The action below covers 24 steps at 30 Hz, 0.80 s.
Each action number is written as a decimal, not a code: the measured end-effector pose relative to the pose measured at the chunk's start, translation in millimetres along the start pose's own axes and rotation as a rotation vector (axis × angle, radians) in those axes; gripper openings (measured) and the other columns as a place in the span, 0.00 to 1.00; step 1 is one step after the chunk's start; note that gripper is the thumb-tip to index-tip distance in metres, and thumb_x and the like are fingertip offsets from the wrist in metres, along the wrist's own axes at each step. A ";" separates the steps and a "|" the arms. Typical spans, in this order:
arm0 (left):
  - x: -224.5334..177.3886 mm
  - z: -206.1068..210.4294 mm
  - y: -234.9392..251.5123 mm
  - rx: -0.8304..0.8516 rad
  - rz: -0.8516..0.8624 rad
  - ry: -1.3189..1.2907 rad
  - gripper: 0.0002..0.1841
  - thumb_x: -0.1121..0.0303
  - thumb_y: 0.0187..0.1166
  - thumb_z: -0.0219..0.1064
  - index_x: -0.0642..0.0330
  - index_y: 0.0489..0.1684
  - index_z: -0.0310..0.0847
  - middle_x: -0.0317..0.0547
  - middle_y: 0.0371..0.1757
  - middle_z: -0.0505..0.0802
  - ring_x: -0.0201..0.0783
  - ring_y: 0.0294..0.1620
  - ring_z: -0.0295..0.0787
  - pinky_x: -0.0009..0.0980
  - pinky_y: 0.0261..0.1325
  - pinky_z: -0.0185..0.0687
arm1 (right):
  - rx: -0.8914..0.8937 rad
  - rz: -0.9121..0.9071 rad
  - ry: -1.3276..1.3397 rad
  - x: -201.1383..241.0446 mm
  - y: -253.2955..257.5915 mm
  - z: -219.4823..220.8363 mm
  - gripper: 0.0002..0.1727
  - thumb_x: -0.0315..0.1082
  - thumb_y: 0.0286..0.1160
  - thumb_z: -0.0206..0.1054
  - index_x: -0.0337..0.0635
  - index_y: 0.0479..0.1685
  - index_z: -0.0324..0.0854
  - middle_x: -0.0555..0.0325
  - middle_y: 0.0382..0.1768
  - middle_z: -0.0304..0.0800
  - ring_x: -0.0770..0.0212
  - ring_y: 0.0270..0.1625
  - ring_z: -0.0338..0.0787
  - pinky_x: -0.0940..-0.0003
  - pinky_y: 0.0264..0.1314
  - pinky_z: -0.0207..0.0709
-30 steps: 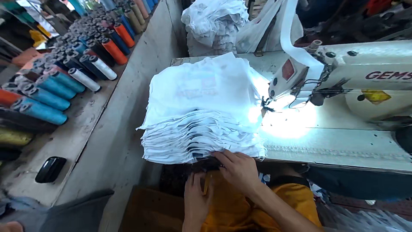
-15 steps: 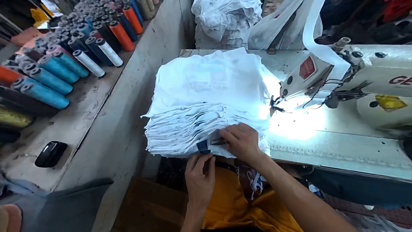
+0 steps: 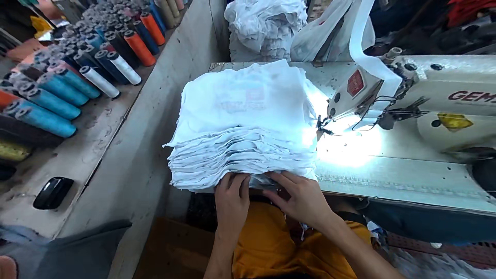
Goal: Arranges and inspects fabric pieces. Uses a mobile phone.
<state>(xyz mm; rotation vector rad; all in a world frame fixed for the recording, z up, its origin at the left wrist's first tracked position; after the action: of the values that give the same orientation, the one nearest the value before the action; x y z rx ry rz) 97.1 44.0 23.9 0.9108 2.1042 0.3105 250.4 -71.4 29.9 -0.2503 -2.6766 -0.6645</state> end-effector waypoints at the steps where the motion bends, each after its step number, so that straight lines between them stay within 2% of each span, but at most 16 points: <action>1: 0.5 -3.1 -2.7 -0.023 0.002 -0.027 0.09 0.60 0.82 0.68 0.49 0.43 0.95 0.41 0.46 0.93 0.35 0.47 0.90 0.37 0.54 0.86 | 0.003 -0.009 0.005 2.6 -1.2 0.2 0.27 0.64 0.82 0.61 0.57 0.64 0.88 0.60 0.33 0.89 0.60 0.26 0.86 0.60 0.22 0.77; 3: 1.2 -6.8 -7.8 -0.068 0.008 -0.041 0.08 0.61 0.79 0.71 0.50 0.40 0.95 0.39 0.45 0.93 0.32 0.47 0.89 0.33 0.53 0.86 | -0.014 -0.040 -0.009 8.6 -2.3 2.4 0.22 0.58 0.85 0.60 0.58 0.63 0.89 0.60 0.33 0.87 0.60 0.26 0.85 0.62 0.23 0.76; 7: -1.8 -4.8 -16.6 -0.107 0.005 0.023 0.08 0.61 0.78 0.70 0.53 0.37 0.93 0.40 0.42 0.92 0.35 0.46 0.88 0.35 0.53 0.84 | -0.089 -0.136 -0.134 23.0 2.4 9.0 0.15 0.46 0.88 0.59 0.56 0.57 0.90 0.59 0.35 0.90 0.57 0.30 0.87 0.62 0.26 0.77; 10: -3.6 -1.1 -20.8 -0.114 -0.010 0.042 0.08 0.63 0.77 0.69 0.54 0.36 0.91 0.40 0.41 0.92 0.37 0.47 0.88 0.37 0.56 0.84 | -0.091 -0.220 -0.190 33.1 7.1 14.3 0.14 0.40 0.87 0.60 0.56 0.59 0.90 0.59 0.37 0.91 0.57 0.29 0.86 0.63 0.26 0.74; 14: -5.5 0.5 -25.5 -0.104 -0.071 -0.022 0.08 0.65 0.77 0.67 0.56 0.35 0.90 0.39 0.40 0.90 0.35 0.46 0.87 0.33 0.54 0.84 | -0.074 -0.333 -0.238 35.1 9.2 19.0 0.17 0.31 0.82 0.60 0.55 0.61 0.90 0.59 0.32 0.88 0.56 0.26 0.83 0.63 0.23 0.70; 17: -4.5 4.0 -35.8 -0.067 -0.129 -0.117 0.08 0.64 0.78 0.67 0.57 0.36 0.89 0.39 0.40 0.91 0.33 0.47 0.87 0.31 0.55 0.85 | -0.059 -0.387 -0.215 30.3 10.5 17.4 0.16 0.33 0.83 0.60 0.54 0.61 0.89 0.58 0.30 0.86 0.56 0.23 0.82 0.63 0.22 0.72; 20: -0.8 11.5 -52.7 -0.009 -0.223 -0.317 0.09 0.63 0.80 0.68 0.58 0.39 0.90 0.41 0.44 0.92 0.28 0.46 0.89 0.24 0.51 0.89 | -0.045 -0.345 -0.182 30.4 16.4 13.3 0.15 0.42 0.90 0.57 0.51 0.62 0.87 0.56 0.33 0.87 0.55 0.24 0.82 0.62 0.23 0.74; 21: 2.1 12.6 -57.4 -0.010 -0.273 -0.406 0.09 0.65 0.81 0.69 0.60 0.40 0.90 0.42 0.45 0.91 0.27 0.44 0.90 0.22 0.48 0.91 | -0.045 -0.330 -0.166 31.1 18.3 12.0 0.16 0.44 0.91 0.57 0.51 0.63 0.87 0.56 0.33 0.87 0.55 0.24 0.82 0.62 0.23 0.73; 24: 21.0 6.8 -66.6 -0.094 -0.506 -0.590 0.08 0.68 0.82 0.67 0.65 0.45 0.88 0.41 0.42 0.92 0.28 0.40 0.89 0.24 0.44 0.88 | -0.042 -0.302 -0.123 35.2 20.1 12.2 0.19 0.47 0.91 0.56 0.53 0.66 0.87 0.56 0.33 0.87 0.56 0.23 0.82 0.62 0.23 0.72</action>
<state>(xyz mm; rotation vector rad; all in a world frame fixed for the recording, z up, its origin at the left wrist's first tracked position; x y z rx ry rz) 60.1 10.7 -25.7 0.3273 1.6695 -0.1157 219.5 -45.1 42.1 0.1103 -2.8495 -0.8184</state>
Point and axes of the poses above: each hand's wrist, its own y-axis towards the middle knuckle, its own z-axis out of the palm, x = y × z, the point moved 5 cm from there along y, towards the middle knuckle
